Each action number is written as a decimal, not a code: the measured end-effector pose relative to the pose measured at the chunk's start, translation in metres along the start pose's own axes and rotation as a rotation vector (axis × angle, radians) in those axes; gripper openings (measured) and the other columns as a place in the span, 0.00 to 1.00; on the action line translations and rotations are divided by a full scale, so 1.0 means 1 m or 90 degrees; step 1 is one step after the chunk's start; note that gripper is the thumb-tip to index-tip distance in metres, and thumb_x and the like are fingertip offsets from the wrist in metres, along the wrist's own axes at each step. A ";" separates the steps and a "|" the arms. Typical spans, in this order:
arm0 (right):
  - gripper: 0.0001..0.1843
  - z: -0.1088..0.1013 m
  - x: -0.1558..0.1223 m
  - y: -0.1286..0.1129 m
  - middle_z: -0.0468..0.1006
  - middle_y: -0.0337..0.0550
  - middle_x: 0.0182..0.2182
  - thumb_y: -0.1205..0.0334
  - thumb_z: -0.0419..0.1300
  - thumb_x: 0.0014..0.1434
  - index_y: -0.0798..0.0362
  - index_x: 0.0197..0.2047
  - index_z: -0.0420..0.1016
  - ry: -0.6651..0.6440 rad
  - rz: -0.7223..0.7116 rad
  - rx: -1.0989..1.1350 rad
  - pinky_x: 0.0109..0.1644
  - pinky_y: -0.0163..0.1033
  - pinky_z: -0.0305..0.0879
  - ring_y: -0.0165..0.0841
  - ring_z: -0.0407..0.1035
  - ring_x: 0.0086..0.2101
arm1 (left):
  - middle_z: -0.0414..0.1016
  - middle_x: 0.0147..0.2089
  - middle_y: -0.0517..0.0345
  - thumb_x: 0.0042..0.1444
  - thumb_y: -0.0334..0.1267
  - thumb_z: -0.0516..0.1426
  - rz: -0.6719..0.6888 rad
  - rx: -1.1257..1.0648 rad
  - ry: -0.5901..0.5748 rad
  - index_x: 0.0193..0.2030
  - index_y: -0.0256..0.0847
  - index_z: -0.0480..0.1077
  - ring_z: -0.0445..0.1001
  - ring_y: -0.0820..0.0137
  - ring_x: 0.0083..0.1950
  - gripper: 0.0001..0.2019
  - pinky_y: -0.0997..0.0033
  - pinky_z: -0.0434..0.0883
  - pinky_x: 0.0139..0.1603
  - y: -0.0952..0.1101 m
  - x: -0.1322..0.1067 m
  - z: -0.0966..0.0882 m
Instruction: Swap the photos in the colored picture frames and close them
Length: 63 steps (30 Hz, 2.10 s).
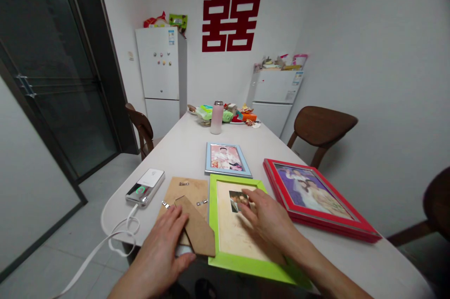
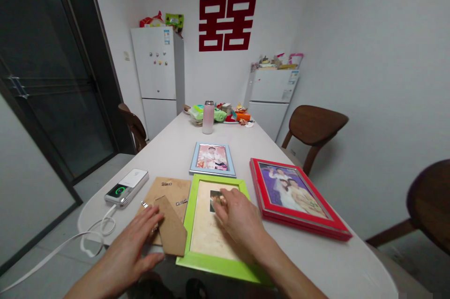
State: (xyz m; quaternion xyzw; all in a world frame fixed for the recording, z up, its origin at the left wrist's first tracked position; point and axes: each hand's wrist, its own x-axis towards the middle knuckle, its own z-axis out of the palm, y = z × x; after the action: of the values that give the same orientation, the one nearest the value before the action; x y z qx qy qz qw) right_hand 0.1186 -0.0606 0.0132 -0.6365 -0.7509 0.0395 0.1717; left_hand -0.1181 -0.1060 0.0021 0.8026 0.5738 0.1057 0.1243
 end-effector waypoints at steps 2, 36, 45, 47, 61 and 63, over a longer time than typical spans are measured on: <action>0.20 0.003 -0.005 -0.025 0.71 0.50 0.38 0.55 0.49 0.52 0.56 0.46 0.66 -0.020 -0.092 0.071 0.41 0.40 0.56 0.36 0.63 0.39 | 0.47 0.61 0.45 0.42 0.39 0.56 -0.052 0.029 -0.002 0.55 0.35 0.54 0.45 0.60 0.61 0.31 0.57 0.49 0.58 -0.017 -0.003 -0.001; 0.21 -0.018 -0.058 0.034 0.67 0.50 0.45 0.62 0.54 0.43 0.51 0.43 0.70 -0.031 -0.042 0.179 0.50 0.49 0.56 0.40 0.61 0.46 | 0.59 0.56 0.40 0.43 0.37 0.59 0.164 -0.072 0.041 0.51 0.32 0.60 0.56 0.58 0.57 0.27 0.57 0.58 0.55 0.075 0.033 0.025; 0.22 -0.001 -0.065 0.044 0.68 0.51 0.46 0.59 0.54 0.44 0.53 0.44 0.70 -0.027 -0.062 0.102 0.51 0.52 0.52 0.41 0.59 0.47 | 0.63 0.54 0.48 0.49 0.38 0.53 0.154 -0.054 -0.008 0.47 0.37 0.63 0.56 0.61 0.57 0.17 0.51 0.49 0.57 0.077 0.035 0.027; 0.20 -0.002 -0.064 0.044 0.67 0.51 0.46 0.59 0.54 0.45 0.52 0.44 0.70 -0.018 -0.076 0.099 0.50 0.51 0.53 0.41 0.59 0.47 | 0.63 0.54 0.49 0.50 0.37 0.52 0.154 -0.055 -0.014 0.47 0.38 0.63 0.55 0.62 0.58 0.16 0.50 0.48 0.57 0.076 0.035 0.027; 0.16 0.004 -0.026 0.044 0.67 0.52 0.37 0.59 0.45 0.54 0.58 0.36 0.71 0.028 -0.034 -0.092 0.45 0.43 0.56 0.39 0.60 0.39 | 0.59 0.56 0.44 0.38 0.47 0.61 0.182 -0.062 -0.044 0.53 0.35 0.56 0.54 0.59 0.58 0.35 0.50 0.49 0.57 0.075 0.031 0.028; 0.16 0.003 -0.028 0.044 0.66 0.51 0.36 0.59 0.45 0.55 0.58 0.33 0.71 0.024 -0.045 -0.080 0.45 0.43 0.55 0.39 0.59 0.39 | 0.59 0.56 0.45 0.38 0.47 0.61 0.175 -0.063 -0.039 0.53 0.35 0.56 0.55 0.59 0.58 0.35 0.51 0.50 0.57 0.075 0.031 0.029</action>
State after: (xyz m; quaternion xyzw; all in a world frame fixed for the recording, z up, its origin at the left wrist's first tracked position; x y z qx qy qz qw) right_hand 0.1631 -0.0786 -0.0080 -0.6197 -0.7705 -0.0257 0.1473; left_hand -0.0321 -0.1020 0.0000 0.8695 0.4483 0.1250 0.1653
